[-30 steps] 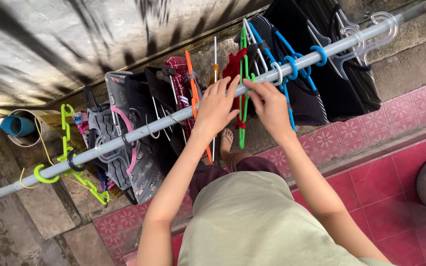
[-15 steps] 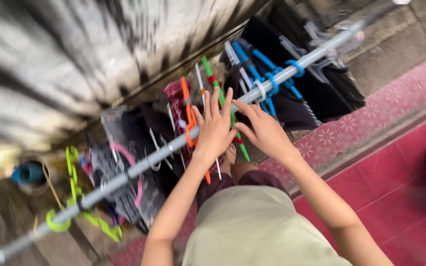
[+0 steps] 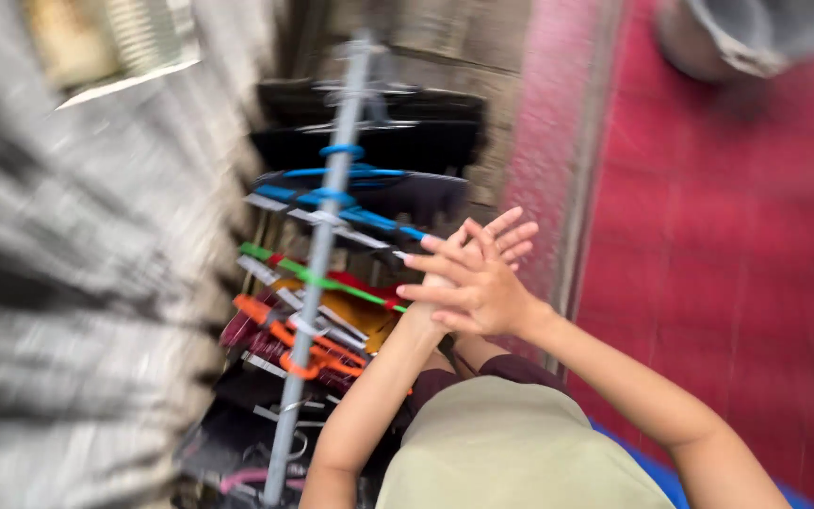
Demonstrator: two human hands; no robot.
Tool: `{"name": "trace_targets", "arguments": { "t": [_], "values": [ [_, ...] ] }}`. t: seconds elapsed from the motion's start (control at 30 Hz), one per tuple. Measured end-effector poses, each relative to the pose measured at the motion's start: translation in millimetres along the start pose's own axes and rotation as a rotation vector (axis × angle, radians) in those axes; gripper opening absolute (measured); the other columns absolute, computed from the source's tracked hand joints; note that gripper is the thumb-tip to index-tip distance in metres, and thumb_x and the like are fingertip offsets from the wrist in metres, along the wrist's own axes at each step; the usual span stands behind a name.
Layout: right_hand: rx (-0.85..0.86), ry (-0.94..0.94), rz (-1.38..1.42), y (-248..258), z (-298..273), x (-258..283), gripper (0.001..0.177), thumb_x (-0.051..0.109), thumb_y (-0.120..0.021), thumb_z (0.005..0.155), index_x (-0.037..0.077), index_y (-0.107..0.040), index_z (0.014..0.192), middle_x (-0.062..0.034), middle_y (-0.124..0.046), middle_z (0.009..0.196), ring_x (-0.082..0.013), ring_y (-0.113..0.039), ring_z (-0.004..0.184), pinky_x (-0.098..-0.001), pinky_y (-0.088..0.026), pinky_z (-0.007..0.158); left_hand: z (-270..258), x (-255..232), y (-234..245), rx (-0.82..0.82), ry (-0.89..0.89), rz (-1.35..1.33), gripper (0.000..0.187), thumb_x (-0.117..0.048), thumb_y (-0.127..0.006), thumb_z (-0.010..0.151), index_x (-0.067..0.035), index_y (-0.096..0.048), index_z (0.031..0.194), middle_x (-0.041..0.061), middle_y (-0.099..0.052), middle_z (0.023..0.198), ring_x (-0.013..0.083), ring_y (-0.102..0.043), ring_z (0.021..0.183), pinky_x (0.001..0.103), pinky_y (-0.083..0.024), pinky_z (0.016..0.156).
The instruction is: The person is hanging wet laundry. They take a garment, put it on a plastic hanger, and then place the hanger on a metal drying rack. They repeat this for several items.
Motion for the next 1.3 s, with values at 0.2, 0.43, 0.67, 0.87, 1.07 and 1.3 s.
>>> {"name": "trace_targets", "arguments": {
  "t": [0.2,0.43,0.67,0.87,1.07,1.3],
  "values": [
    [0.028,-0.441,-0.239,80.4,-80.2,-20.1,0.04,0.052,-0.033,0.091,0.033,-0.055,0.119,0.0005,-0.044,0.136,-0.0141,-0.038,0.127,-0.0469,-0.004,0.107,-29.5,-10.3,-38.1,-0.18,1.704,-0.461,0.054,-0.044,-0.029,0.095,-0.019,-0.026,0.143,-0.001,-0.035,0.141,0.0107,-0.046,0.117,0.026,-0.043,0.091],
    [-0.54,-1.302,0.46,106.9,-193.2,-51.4,0.052,0.042,-0.02,0.096,0.024,-0.013,0.144,-0.0219,-0.015,0.145,-0.0431,-0.019,0.131,-0.063,-0.028,0.095,-37.6,10.7,-113.4,0.221,1.662,-0.126,0.061,-0.046,-0.03,0.092,-0.019,-0.017,0.145,0.007,-0.026,0.146,0.0184,-0.031,0.131,0.03,-0.031,0.105],
    [-1.16,-1.294,1.631,122.4,-194.1,-60.0,0.051,0.052,-0.035,0.09,0.03,-0.033,0.136,-0.0022,-0.052,0.106,-0.0136,-0.051,0.079,-0.0278,-0.038,0.059,-98.6,85.5,-115.8,1.276,0.752,0.708,0.047,-0.043,-0.032,0.09,-0.013,-0.048,0.122,0.006,-0.045,0.125,0.0212,-0.036,0.123,0.039,-0.022,0.11],
    [-1.062,-1.108,1.882,170.3,-182.1,-61.3,0.053,0.048,-0.027,0.091,0.024,-0.032,0.138,-0.0039,-0.04,0.133,-0.0187,-0.04,0.117,-0.0365,-0.034,0.094,-119.0,102.3,-98.6,1.795,0.309,0.901,0.051,-0.044,-0.032,0.087,-0.022,-0.045,0.13,0.001,-0.044,0.133,0.0201,-0.039,0.125,0.041,-0.023,0.106],
    [-1.13,-0.824,2.001,231.3,-211.8,-106.3,0.042,0.037,-0.037,0.092,0.026,-0.043,0.132,-0.005,-0.043,0.137,-0.0227,-0.041,0.125,-0.0408,-0.038,0.098,-101.3,142.8,-46.9,1.737,0.246,1.072,0.049,-0.019,-0.057,0.079,-0.023,-0.049,0.127,0.008,-0.042,0.133,0.0277,-0.038,0.123,0.05,-0.025,0.102],
    [-1.087,-0.8,0.379,251.2,-160.9,-126.8,0.053,0.041,-0.029,0.094,0.005,-0.041,0.13,-0.0124,-0.035,0.14,-0.0217,-0.038,0.126,-0.036,-0.032,0.103,-71.3,166.0,-35.9,0.691,1.377,1.141,0.058,-0.039,-0.028,0.094,-0.006,-0.02,0.141,0.029,-0.017,0.142,0.047,-0.027,0.127,0.062,-0.021,0.101]
  ]
}}
Point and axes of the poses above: each hand's wrist, its own z-axis towards the middle knuckle, its own y-axis out of the back of the hand, x = y × z, the point moved 3 cm from there along z, towards the middle knuckle
